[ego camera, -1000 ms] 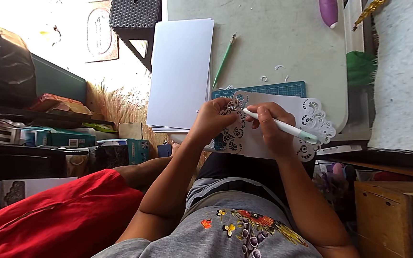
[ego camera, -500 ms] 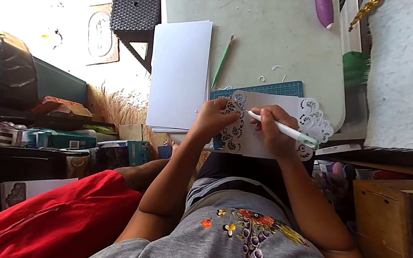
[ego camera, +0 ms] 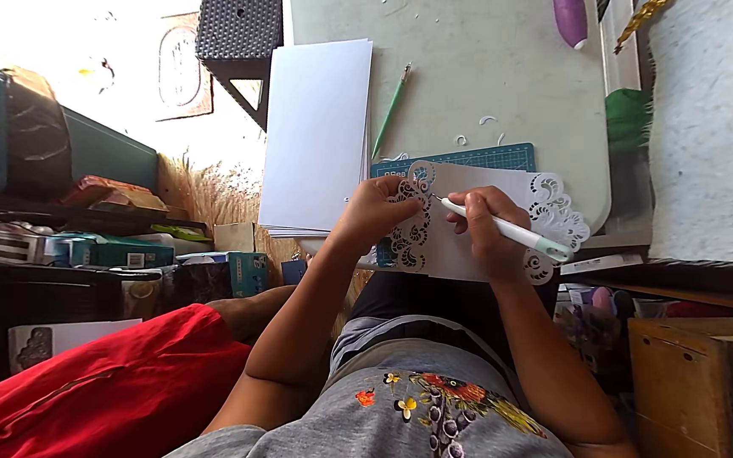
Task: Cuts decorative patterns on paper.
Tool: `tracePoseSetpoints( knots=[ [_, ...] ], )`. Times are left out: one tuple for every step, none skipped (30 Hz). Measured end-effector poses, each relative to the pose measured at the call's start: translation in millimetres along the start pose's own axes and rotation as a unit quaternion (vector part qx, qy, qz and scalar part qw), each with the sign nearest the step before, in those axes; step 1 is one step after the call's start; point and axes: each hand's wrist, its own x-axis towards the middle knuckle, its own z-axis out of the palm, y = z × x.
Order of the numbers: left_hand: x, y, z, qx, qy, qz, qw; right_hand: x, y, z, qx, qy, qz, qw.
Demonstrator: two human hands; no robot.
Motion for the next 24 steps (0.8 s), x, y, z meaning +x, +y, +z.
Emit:
tracePoseSetpoints(
  knots=[
    [0.5,-0.2,-1.7,-0.004,-0.007,0.002,1.000,0.6,-0.6,-1.2,0.014,0.008,0.010,1.000],
    [1.1,-0.6,-3.5,-0.011,-0.013,0.006,1.000,1.1,-1.0,-2.3,0.028,0.016,0.018,0.999],
    [1.5,-0.6,-4.8,-0.022,-0.018,0.005,1.000,1.4,-1.1,-3.0,0.040,0.022,0.022,0.999],
    [1.5,0.7,-5.1,-0.038,-0.021,-0.004,0.999,1.4,-1.2,-3.5,0.045,0.023,0.024,0.998],
    [1.3,2.9,-4.7,-0.060,-0.020,-0.022,0.998,1.4,-1.8,-3.6,0.044,0.021,0.025,0.998],
    [1.1,5.2,-3.7,-0.079,-0.018,-0.039,0.996,1.4,-2.3,-3.4,0.039,0.016,0.026,0.999],
    [1.2,6.9,-2.5,-0.091,-0.014,-0.050,0.995,1.4,-2.1,-2.8,0.034,0.011,0.024,0.999],
    [1.3,8.0,-1.7,-0.095,-0.010,-0.056,0.994,1.2,-1.2,-2.0,0.029,0.005,0.018,0.999],
    [1.5,8.2,-1.4,-0.097,-0.010,-0.058,0.994,1.2,0.0,-1.0,0.022,0.000,0.011,1.000],
    [1.2,8.3,-1.1,-0.097,-0.008,-0.059,0.993,1.2,0.6,-0.1,0.015,-0.003,0.004,1.000],
    [0.9,8.2,-0.6,-0.096,-0.004,-0.060,0.994,1.2,0.5,0.3,0.011,-0.004,0.000,1.000],
    [0.6,7.9,-0.2,-0.095,0.000,-0.061,0.994,1.2,0.1,0.1,0.010,-0.004,-0.003,1.000],
    [0.3,7.7,0.4,-0.095,0.004,-0.063,0.993,1.1,-0.3,-0.5,0.011,-0.004,-0.004,1.000],
    [0.2,7.3,0.9,-0.094,0.007,-0.065,0.993,0.9,-0.7,-0.9,0.013,-0.003,-0.003,1.000],
    [0.1,6.7,1.3,-0.093,0.009,-0.068,0.993,0.6,-0.4,-1.0,0.015,-0.002,-0.005,1.000],
    [0.1,6.2,1.6,-0.095,0.012,-0.069,0.993,0.4,0.2,-1.0,0.017,-0.001,-0.008,1.000],
    [0.0,6.0,2.1,-0.096,0.013,-0.069,0.993,0.2,0.7,-0.8,0.016,-0.001,-0.011,1.000],
    [-0.2,6.1,2.4,-0.093,0.012,-0.068,0.993,0.1,1.2,-0.6,0.014,-0.003,-0.015,1.000],
    [-0.3,6.5,2.6,-0.089,0.011,-0.067,0.994,0.3,1.1,-0.5,0.011,-0.007,-0.018,1.000],
    [-0.5,7.0,2.6,-0.083,0.011,-0.067,0.994,0.3,0.6,-0.6,0.011,-0.011,-0.017,1.000],
    [-0.7,7.7,2.7,-0.080,0.011,-0.068,0.994,0.1,0.3,-0.9,0.016,-0.008,-0.015,1.000],
    [-0.8,8.3,2.9,-0.078,0.011,-0.070,0.994,-0.1,0.5,-1.5,0.023,-0.001,-0.011,1.000],
    [-0.6,8.3,2.8,-0.079,0.009,-0.072,0.994,-0.4,1.1,-2.3,0.032,0.006,-0.008,0.999],
    [-0.2,7.9,2.3,-0.082,0.002,-0.072,0.994,-0.4,1.3,-2.6,0.037,0.013,-0.004,0.999]
  ],
)
